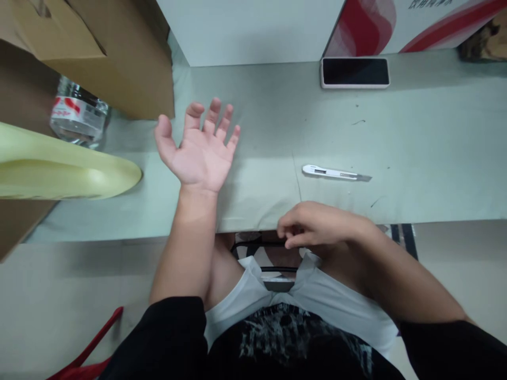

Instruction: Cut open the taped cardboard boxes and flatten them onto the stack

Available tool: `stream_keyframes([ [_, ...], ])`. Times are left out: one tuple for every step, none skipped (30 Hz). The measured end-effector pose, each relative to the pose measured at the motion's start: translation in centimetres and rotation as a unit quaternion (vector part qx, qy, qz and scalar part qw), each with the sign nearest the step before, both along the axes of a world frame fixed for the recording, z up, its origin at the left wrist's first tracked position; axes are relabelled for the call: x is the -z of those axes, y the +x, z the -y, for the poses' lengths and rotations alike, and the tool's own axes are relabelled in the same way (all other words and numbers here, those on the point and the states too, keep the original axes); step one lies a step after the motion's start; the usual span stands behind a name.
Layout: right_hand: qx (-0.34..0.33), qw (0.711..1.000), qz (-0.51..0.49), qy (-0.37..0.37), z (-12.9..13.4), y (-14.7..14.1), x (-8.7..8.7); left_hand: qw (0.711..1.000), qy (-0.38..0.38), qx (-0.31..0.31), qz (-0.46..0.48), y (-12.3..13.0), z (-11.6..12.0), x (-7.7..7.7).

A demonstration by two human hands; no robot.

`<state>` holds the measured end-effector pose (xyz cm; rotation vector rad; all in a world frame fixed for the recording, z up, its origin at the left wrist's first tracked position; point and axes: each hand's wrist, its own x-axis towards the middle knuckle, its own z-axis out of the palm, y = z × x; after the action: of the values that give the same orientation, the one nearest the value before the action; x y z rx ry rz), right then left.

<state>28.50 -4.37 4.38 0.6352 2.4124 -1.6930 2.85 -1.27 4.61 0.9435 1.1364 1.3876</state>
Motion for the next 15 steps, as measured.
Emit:
stream_keyframes([
  [0.004,1.0,0.007,0.006,-0.04,0.04,0.01,0.999,0.004,0.0,0.036,-0.05,-0.01,0.02],
  [0.009,1.0,0.004,0.009,-0.1,0.09,0.03,0.997,0.009,0.001,0.075,-0.11,-0.04,0.05],
  [0.017,1.0,-0.003,0.011,-0.18,0.15,0.09,0.994,0.016,0.001,0.106,-0.16,-0.08,0.09],
  [0.024,1.0,-0.009,0.011,-0.25,0.2,0.16,0.993,0.021,0.002,0.12,-0.23,-0.13,0.15],
  [0.027,0.999,-0.013,0.009,-0.31,0.23,0.25,0.993,0.024,0.001,0.115,-0.32,-0.18,0.2],
  [0.025,1.0,-0.018,0.004,-0.36,0.25,0.35,0.995,0.025,-0.001,0.093,-0.4,-0.22,0.26],
  [0.018,1.0,-0.025,-0.001,-0.39,0.26,0.45,0.998,0.026,-0.002,0.064,-0.49,-0.26,0.32],
  [0.009,0.999,-0.035,-0.005,-0.41,0.25,0.53,0.999,0.026,-0.003,0.037,-0.57,-0.27,0.36],
  [0.004,0.999,-0.046,-0.007,-0.42,0.23,0.59,0.999,0.026,-0.003,0.018,-0.63,-0.27,0.38],
  [0.009,0.998,-0.056,-0.009,-0.41,0.2,0.63,1.0,0.026,-0.003,0.007,-0.66,-0.26,0.39],
  [0.027,0.997,-0.066,-0.008,-0.4,0.16,0.65,1.0,0.026,-0.005,0.002,-0.67,-0.24,0.35],
  [0.059,0.995,-0.075,-0.002,-0.37,0.1,0.67,1.0,0.025,-0.007,0.004,-0.64,-0.23,0.29],
  [0.099,0.991,-0.086,0.009,-0.34,0.02,0.71,1.0,0.023,-0.011,0.011,-0.6,-0.23,0.19],
  [0.144,0.984,-0.1,0.026,-0.29,-0.08,0.77,0.999,0.021,-0.015,0.026,-0.57,-0.27,0.07],
  [0.182,0.976,-0.114,0.046,-0.24,-0.21,0.89,0.999,0.021,-0.022,0.045,-0.58,-0.33,-0.06],
])
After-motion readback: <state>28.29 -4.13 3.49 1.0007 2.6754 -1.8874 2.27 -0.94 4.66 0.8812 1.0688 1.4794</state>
